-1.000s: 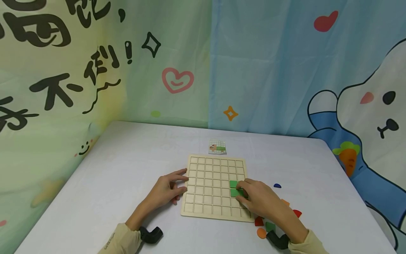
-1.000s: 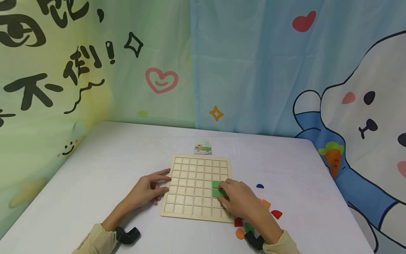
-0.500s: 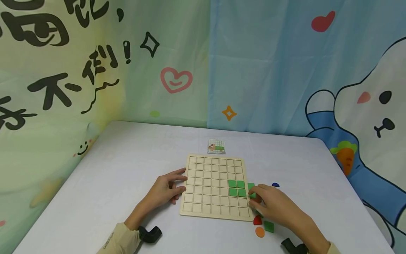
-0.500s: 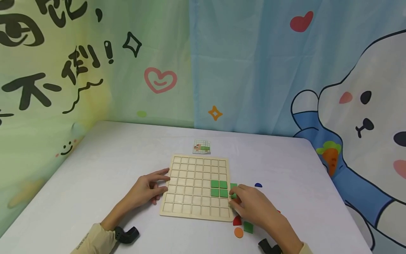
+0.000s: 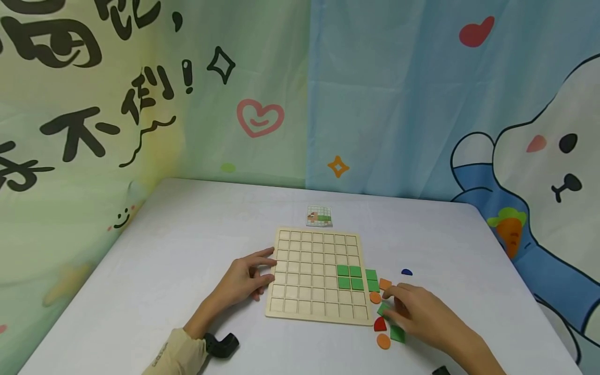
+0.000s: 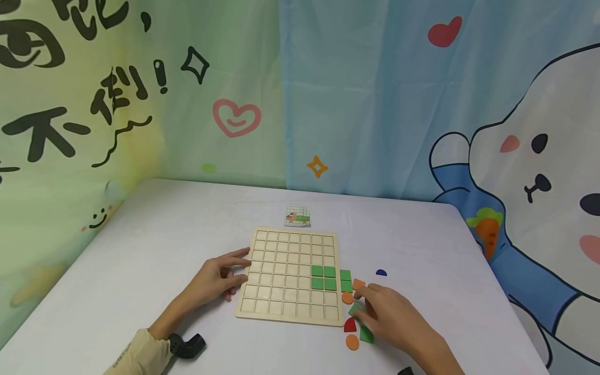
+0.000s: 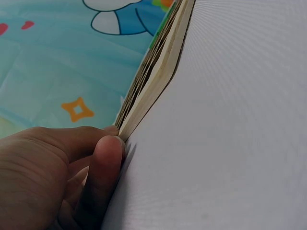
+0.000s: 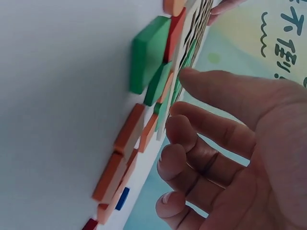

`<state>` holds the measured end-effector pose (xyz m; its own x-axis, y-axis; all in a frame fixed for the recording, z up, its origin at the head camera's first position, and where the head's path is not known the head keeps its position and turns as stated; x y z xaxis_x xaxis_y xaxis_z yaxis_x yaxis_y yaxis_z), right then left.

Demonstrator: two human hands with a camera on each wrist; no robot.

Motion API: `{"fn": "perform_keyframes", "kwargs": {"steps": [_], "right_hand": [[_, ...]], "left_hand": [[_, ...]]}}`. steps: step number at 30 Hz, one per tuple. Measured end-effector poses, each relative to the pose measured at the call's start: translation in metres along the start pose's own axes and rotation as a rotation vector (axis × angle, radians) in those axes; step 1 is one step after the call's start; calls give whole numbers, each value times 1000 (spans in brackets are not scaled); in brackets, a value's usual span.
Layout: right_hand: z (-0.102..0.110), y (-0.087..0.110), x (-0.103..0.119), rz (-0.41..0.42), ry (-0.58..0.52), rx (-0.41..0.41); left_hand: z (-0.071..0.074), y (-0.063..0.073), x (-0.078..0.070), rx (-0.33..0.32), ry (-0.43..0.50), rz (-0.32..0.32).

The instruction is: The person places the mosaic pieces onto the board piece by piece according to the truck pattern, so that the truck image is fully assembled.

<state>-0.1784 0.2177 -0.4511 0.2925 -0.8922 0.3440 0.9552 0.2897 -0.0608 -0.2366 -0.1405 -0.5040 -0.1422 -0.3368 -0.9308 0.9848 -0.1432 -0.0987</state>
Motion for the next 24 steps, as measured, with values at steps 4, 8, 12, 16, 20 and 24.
{"fn": "perform_keyframes", "kwargs": {"steps": [4, 8, 12, 16, 20, 24], "right_hand": [[-4, 3, -6, -36, -1, 36], [-8, 4, -10, -66, 15, 40], [-9, 4, -12, -60, 34, 26], [-10, 4, -13, -70, 47, 25], [-10, 4, -15, -89, 51, 34], [-10, 4, -17, -98, 54, 42]], "left_hand": [[0, 0, 0, 2, 0, -1], [1, 0, 0, 2, 0, 0], [1, 0, 1, 1, 1, 1], [0, 0, 1, 2, -1, 1], [0, 0, 0, 3, -1, 4], [0, 1, -2, 4, -5, 5]]}}
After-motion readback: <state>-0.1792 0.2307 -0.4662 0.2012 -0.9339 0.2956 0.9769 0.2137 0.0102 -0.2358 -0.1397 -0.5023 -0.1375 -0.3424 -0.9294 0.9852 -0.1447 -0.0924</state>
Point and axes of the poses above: each hand's wrist, its own y-axis away from the middle knuckle, its own z-axis out of the back of the hand, x = y × z, the point moved 7 cm from there along -y, towards the middle knuckle, and after that the axes turned 13 degrees about -x, right-handed, at the moved point
